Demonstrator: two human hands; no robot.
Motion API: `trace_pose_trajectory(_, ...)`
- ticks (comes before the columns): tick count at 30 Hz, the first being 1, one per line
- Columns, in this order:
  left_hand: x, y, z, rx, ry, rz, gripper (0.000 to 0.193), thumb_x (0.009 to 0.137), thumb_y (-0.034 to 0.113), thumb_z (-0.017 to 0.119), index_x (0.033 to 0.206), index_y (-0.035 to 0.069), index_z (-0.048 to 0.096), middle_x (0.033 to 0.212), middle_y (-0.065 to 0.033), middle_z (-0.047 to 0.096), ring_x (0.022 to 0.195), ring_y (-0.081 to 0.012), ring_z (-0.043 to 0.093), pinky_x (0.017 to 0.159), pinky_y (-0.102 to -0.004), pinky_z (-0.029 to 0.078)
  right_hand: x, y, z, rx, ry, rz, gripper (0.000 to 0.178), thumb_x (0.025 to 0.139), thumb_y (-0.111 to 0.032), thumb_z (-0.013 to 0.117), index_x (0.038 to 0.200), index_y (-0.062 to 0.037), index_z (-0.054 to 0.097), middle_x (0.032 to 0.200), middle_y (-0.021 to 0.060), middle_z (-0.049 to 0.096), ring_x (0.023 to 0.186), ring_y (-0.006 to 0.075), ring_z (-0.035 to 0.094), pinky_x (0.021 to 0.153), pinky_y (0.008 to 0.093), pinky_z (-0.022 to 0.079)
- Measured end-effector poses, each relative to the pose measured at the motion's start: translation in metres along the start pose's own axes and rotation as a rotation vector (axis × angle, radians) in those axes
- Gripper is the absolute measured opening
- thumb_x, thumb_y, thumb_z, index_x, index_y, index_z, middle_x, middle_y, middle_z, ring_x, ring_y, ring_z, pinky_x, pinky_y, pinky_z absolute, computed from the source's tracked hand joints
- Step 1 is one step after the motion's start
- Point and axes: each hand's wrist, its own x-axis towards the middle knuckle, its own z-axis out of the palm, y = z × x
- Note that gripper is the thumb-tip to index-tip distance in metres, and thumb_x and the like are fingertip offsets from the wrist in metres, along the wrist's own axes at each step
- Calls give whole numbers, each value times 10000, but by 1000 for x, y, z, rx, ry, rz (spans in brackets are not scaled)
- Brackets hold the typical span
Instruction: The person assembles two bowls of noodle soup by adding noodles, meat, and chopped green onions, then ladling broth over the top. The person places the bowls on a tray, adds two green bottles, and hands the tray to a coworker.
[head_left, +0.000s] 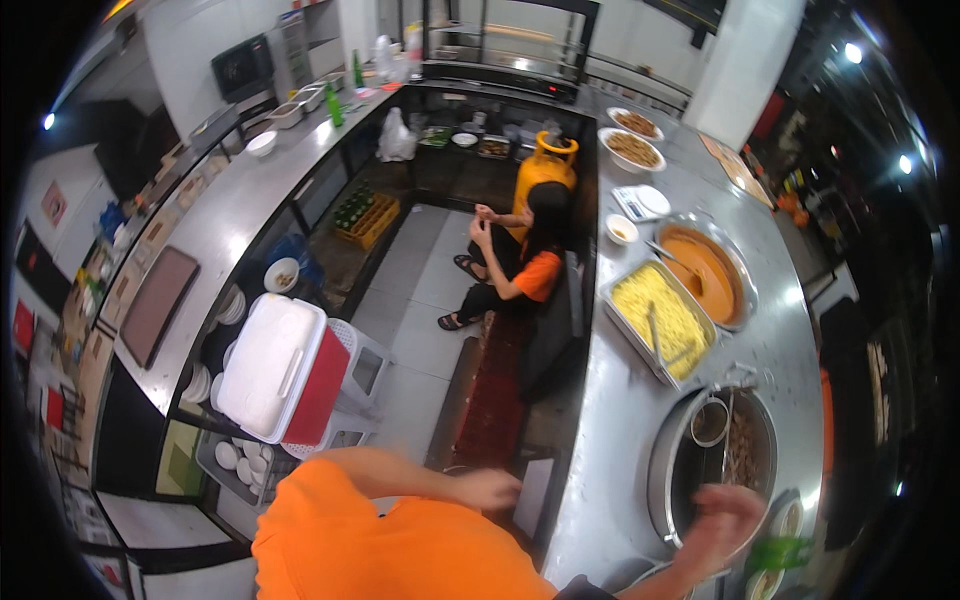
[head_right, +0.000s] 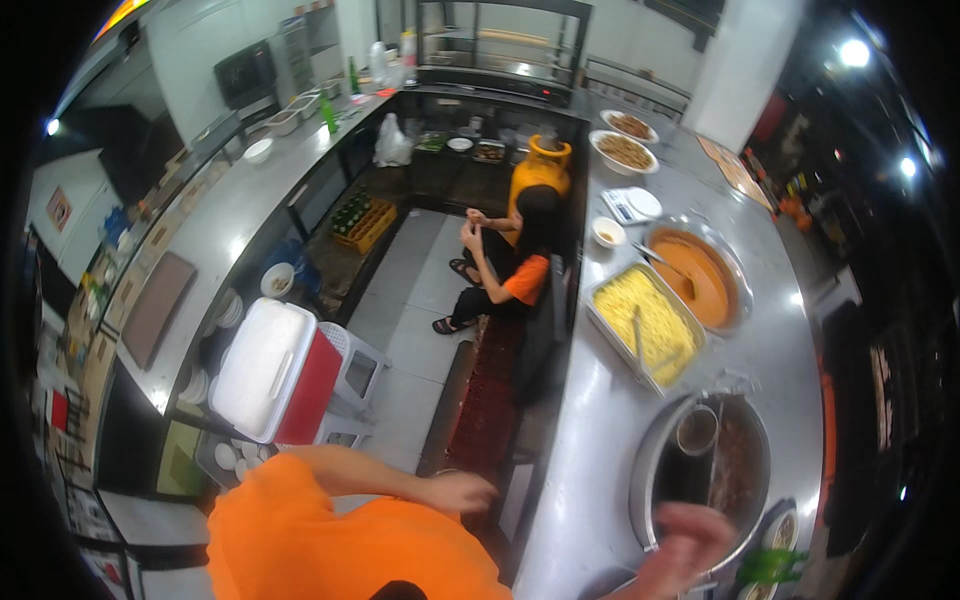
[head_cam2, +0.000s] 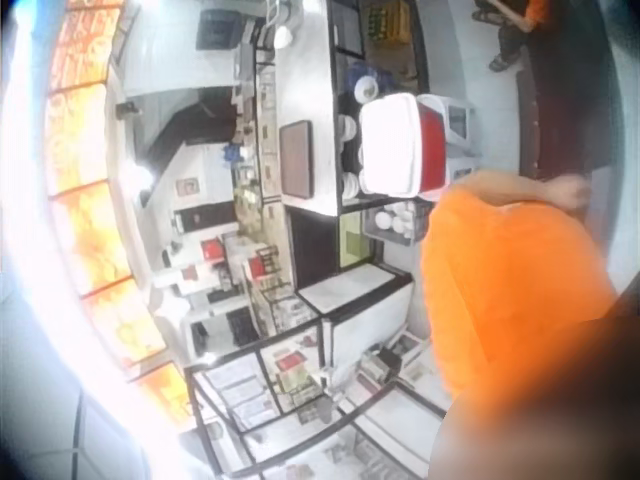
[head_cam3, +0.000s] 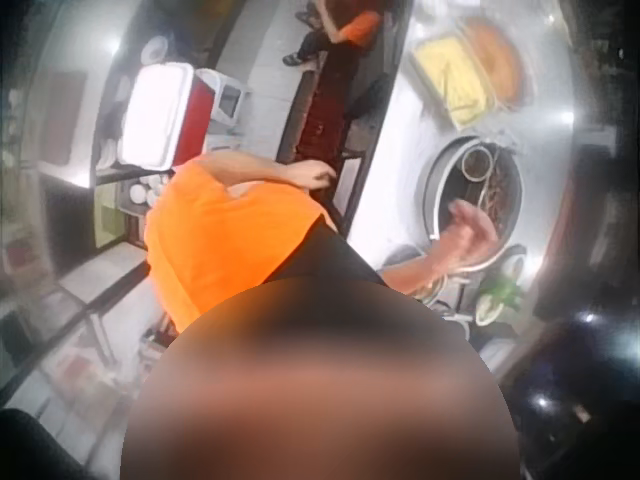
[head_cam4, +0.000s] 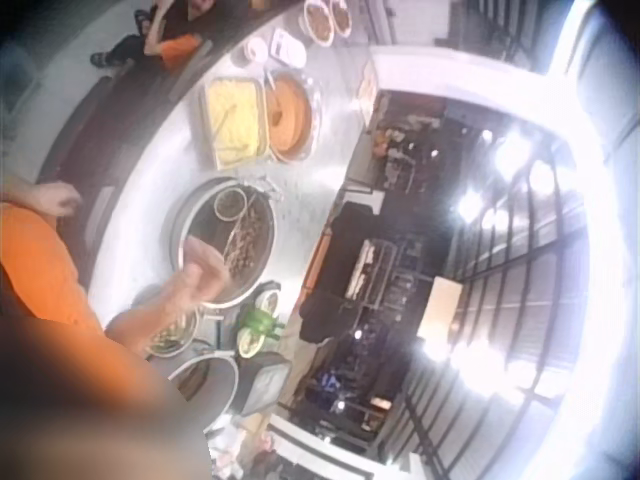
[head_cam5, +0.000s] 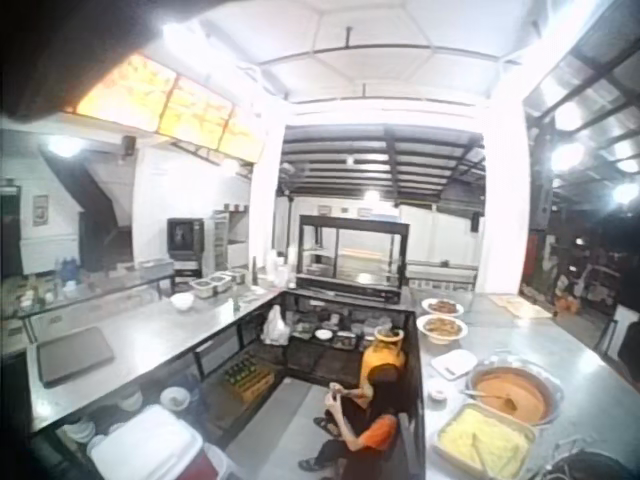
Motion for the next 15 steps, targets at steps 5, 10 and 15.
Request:
trace_pose_trajectory(5, -117, -158, -76, 20, 661, -590, 372, 911, 190, 638, 1241, 26, 690, 1189, -231, 707, 1137, -402, 669, 1012, -492, 534, -14, 73, 166, -206, -996, 570, 334, 975, -69, 735, 1276, 13, 618, 1141, 103, 719, 1057, 212, 705, 949, 345, 564)
trace_pose_trajectory(10, -168, -207, -165, -196, 775, -604, 405, 966, 213, 662, 1320, 18, 657, 1239, -194, 718, 1057, -305, 731, 975, -412, 569, 18, 138, 372, 31, -1203, 723, 375, 993, -115, 732, 1334, 11, 639, 1245, 122, 736, 1145, 196, 709, 994, 325, 561)
trace_pose_trajectory(15, -214, -290, -270, -400, 963, -495, 349, 1009, 152, 626, 1335, 32, 658, 1221, -175, 724, 1118, -288, 723, 984, -397, 563, 75, 244, 627, 191, -1167, 483, 342, 1023, -172, 723, 1295, 13, 631, 1134, 74, 710, 1069, 143, 671, 959, 305, 540)
